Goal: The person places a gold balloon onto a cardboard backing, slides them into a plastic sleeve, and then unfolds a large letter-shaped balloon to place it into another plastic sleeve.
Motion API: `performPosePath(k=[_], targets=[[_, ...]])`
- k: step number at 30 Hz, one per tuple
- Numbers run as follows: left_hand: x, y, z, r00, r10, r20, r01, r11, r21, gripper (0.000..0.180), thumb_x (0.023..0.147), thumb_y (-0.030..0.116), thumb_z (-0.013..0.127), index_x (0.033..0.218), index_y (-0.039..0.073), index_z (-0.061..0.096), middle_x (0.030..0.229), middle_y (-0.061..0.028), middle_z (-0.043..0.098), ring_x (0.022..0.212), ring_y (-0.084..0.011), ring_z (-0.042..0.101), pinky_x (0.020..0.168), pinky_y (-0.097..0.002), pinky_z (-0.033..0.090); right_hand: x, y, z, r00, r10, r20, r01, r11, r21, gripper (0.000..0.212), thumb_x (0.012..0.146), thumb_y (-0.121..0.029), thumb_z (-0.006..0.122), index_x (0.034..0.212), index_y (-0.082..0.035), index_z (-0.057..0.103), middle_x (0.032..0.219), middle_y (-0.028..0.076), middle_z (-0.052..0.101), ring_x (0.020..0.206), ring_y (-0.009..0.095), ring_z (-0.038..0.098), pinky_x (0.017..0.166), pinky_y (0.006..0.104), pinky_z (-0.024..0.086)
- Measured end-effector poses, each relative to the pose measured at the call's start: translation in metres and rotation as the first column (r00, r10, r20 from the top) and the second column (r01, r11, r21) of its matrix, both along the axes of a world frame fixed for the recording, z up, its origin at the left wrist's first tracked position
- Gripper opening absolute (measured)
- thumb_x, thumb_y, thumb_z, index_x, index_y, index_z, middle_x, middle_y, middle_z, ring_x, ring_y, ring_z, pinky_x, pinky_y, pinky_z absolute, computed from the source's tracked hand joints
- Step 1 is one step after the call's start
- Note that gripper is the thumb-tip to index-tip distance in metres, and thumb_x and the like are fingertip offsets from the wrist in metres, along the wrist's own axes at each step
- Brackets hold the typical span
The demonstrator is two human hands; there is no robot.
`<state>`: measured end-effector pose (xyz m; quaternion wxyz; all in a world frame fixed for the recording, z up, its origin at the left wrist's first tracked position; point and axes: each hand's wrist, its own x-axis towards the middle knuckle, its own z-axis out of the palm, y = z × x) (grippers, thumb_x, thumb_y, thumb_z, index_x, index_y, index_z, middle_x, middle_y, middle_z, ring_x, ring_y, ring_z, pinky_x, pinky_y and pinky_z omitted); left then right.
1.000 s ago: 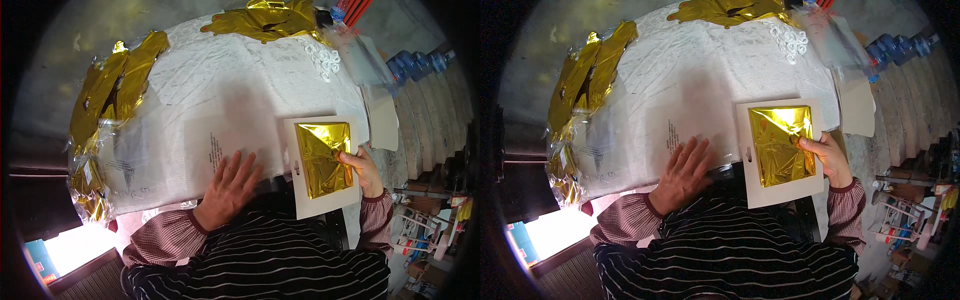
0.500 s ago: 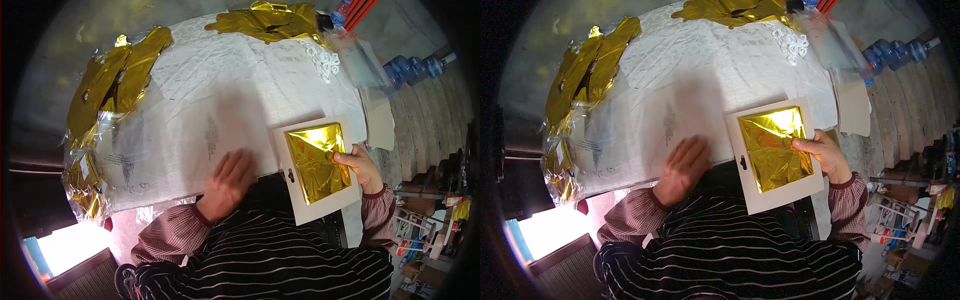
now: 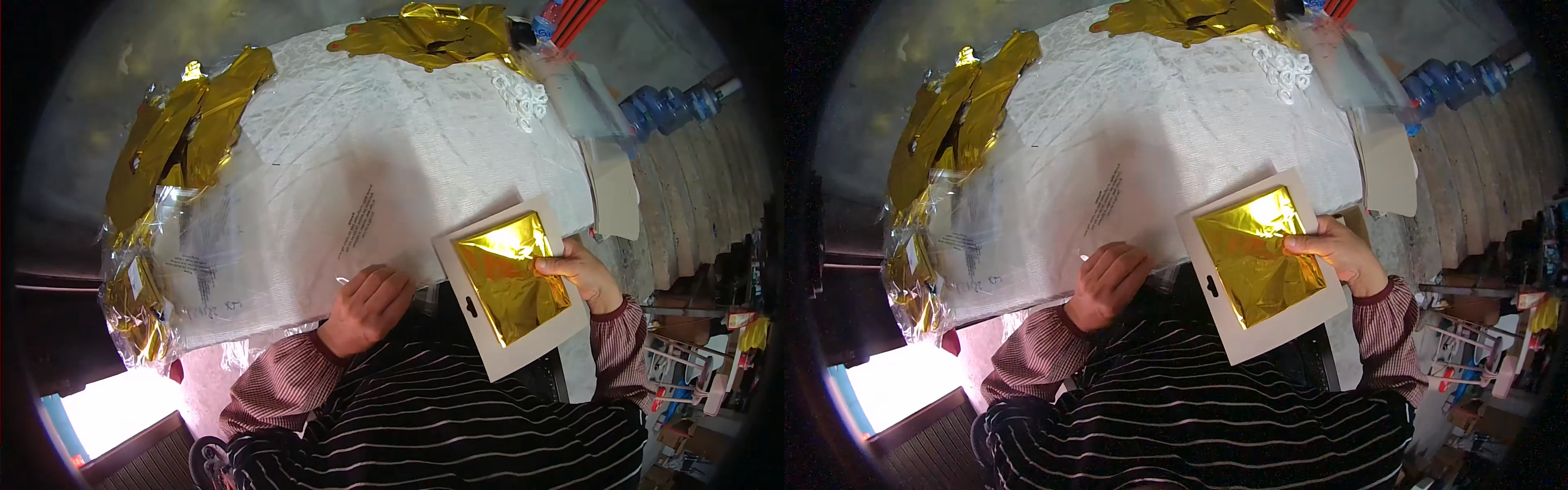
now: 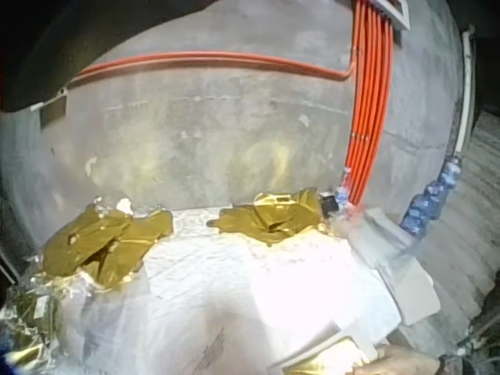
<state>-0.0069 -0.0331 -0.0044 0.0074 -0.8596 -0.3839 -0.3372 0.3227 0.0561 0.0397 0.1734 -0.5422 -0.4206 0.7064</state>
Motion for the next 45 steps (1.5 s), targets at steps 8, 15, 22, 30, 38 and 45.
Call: performPosePath(k=[8,15,22,30,38,45], targets=[[0.005,-0.011,0.006,0.997,-0.063,-0.052,0.067,0.994,0.081,0.032,0.064,0.005,0.061,0.095,-0.003,0.063,0.096,-0.0120,0.058,0.088,-0.0240,0.058,0.078,-0.0361,0.051,-0.004,0.005,-0.014,0.993,-0.077,-0.094,0.059,0.982,-0.177,0.028,0.080,-0.006,0.063,0.107,0.001,0.058,0.096,0.008,0.064,0.082,0.015,0.063,0.075,0.0281,0.051],[0.023,-0.032,0.000,0.999,-0.028,-0.039,0.026,0.999,-0.039,0.035,0.065,0.005,0.062,0.100,-0.001,0.062,0.103,-0.0114,0.056,0.092,-0.0237,0.057,0.078,-0.0314,0.049,-0.017,-0.007,-0.038,0.939,-0.309,-0.151,0.306,0.951,-0.047,0.025,0.080,-0.008,0.065,0.103,0.000,0.059,0.088,0.007,0.064,0.075,0.014,0.063,0.069,0.0279,0.053],[0.016,-0.032,-0.003,0.998,0.014,-0.057,-0.017,0.999,-0.047,0.033,0.066,0.006,0.062,0.098,0.000,0.063,0.100,-0.0110,0.057,0.091,-0.0233,0.058,0.078,-0.0347,0.049,0.001,-0.010,-0.028,0.946,-0.269,-0.180,0.262,0.963,-0.058,0.027,0.080,-0.008,0.065,0.105,-0.001,0.058,0.089,0.005,0.064,0.077,0.013,0.062,0.069,0.0254,0.051],[0.004,-0.005,0.012,0.996,0.061,0.068,-0.065,0.996,0.056,0.027,0.065,0.004,0.062,0.092,0.002,0.061,0.092,-0.0092,0.058,0.086,-0.0248,0.058,0.075,-0.0364,0.049,0.018,-0.013,0.005,0.978,-0.171,-0.123,0.175,0.984,0.019,0.032,0.078,-0.009,0.066,0.108,-0.004,0.058,0.092,0.003,0.064,0.082,0.012,0.061,0.075,0.0262,0.049],[-0.028,0.030,0.057,0.979,0.189,0.080,-0.193,0.980,0.055,0.013,0.068,0.002,0.062,0.082,0.003,0.060,0.080,-0.0098,0.061,0.070,-0.0253,0.058,0.062,-0.0331,0.047,0.014,-0.012,0.001,0.964,-0.169,-0.205,0.188,0.979,0.077,0.024,0.080,-0.009,0.065,0.102,-0.003,0.062,0.089,0.004,0.065,0.080,0.012,0.061,0.074,0.0255,0.049],[-0.049,0.053,0.165,0.854,0.331,0.401,-0.255,0.939,-0.231,0.014,0.074,0.002,0.068,0.083,0.003,0.056,0.076,-0.0043,0.061,0.063,-0.0080,0.052,0.057,-0.0206,0.040,0.017,-0.011,0.001,0.893,-0.220,-0.392,0.267,0.961,0.069,0.023,0.082,-0.005,0.060,0.105,-0.001,0.060,0.097,0.008,0.064,0.085,0.016,0.062,0.076,0.0295,0.051]])
